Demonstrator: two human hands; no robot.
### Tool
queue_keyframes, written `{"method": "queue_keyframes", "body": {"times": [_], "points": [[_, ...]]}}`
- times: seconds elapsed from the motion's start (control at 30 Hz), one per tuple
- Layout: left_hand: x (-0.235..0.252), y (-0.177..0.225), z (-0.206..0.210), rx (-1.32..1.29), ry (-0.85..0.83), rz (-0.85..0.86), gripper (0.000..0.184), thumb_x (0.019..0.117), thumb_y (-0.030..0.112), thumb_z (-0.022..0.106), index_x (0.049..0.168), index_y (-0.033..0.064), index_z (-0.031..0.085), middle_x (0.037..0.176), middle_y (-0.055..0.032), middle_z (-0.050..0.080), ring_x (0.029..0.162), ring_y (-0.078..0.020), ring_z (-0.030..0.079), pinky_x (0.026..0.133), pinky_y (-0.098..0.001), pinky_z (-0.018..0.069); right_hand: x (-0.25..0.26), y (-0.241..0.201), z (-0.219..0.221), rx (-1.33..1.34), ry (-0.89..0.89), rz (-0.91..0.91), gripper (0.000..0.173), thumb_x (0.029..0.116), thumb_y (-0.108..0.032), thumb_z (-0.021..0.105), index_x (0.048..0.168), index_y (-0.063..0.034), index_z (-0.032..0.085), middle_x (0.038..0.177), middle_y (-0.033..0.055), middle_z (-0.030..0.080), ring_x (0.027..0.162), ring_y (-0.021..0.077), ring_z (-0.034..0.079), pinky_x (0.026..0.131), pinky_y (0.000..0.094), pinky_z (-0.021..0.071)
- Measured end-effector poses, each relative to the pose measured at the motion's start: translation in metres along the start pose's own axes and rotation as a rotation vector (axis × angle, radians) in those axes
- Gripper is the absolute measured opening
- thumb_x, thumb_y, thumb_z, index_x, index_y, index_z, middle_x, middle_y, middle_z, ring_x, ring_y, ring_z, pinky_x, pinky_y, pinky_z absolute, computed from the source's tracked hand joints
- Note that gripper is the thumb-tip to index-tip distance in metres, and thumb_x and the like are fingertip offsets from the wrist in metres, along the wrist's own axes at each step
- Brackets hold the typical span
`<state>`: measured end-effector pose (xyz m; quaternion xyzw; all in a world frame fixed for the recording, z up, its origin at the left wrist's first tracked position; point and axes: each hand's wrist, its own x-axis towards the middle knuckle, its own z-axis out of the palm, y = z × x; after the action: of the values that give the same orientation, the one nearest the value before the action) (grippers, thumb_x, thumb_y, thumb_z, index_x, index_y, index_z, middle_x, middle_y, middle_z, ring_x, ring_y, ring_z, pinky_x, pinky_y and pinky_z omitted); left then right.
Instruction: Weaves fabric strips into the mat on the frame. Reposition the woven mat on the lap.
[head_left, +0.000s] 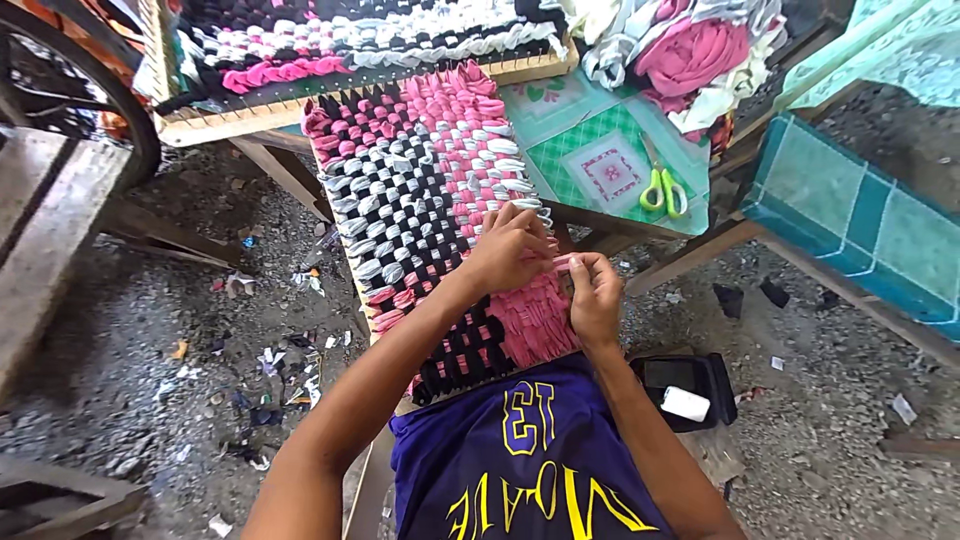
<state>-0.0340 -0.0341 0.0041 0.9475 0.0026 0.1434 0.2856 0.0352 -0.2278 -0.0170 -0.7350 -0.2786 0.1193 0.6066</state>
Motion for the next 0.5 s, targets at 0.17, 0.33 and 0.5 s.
{"method": "queue_keyframes", "body": {"times": [0.17, 0.33, 0.5], "points": [[0.0, -0.005, -0.008, 0.053, -0.069, 0.054, 0.025, 0.0951, 0.047, 0.064, 0.104, 0.0311, 0.081, 0.126, 0.0049, 0.064, 0.123, -0.0223, 0.05, 0.105, -0.0527, 0.0334, 0.0, 0.002, 0.004, -0.044, 0.019, -0.014, 0.019, 0.1094, -0.022, 0.046, 0.112, -0.0068, 0.058, 0.097, 0.0054, 0.068, 0.081, 0.0126, 0.066, 0.069, 0.0323, 0.0563], [0.024, -0.009, -0.014, 0.051, -0.095, 0.098, 0.035, 0.1033, 0.044, 0.053, 0.098, 0.0226, 0.08, 0.109, 0.0033, 0.071, 0.116, -0.0234, 0.055, 0.099, -0.0539, 0.0345, -0.003, 0.007, 0.002, 0.05, -0.007, -0.058, 0.018, 0.1096, -0.019, 0.047, 0.117, -0.0066, 0.058, 0.1, 0.0057, 0.067, 0.085, 0.0126, 0.067, 0.071, 0.031, 0.058], [0.042, 0.012, -0.015, 0.258, -0.207, 0.056, 0.013, 0.091, 0.022, 0.066, 0.093, 0.0209, 0.078, 0.102, -0.0032, 0.071, 0.114, -0.029, 0.06, 0.096, -0.058, 0.0395, -0.003, 0.008, 0.001, 0.102, -0.018, -0.055, 0.018, 0.1091, -0.02, 0.049, 0.117, -0.0062, 0.058, 0.097, 0.0067, 0.064, 0.082, 0.015, 0.066, 0.069, 0.033, 0.0581]]}}
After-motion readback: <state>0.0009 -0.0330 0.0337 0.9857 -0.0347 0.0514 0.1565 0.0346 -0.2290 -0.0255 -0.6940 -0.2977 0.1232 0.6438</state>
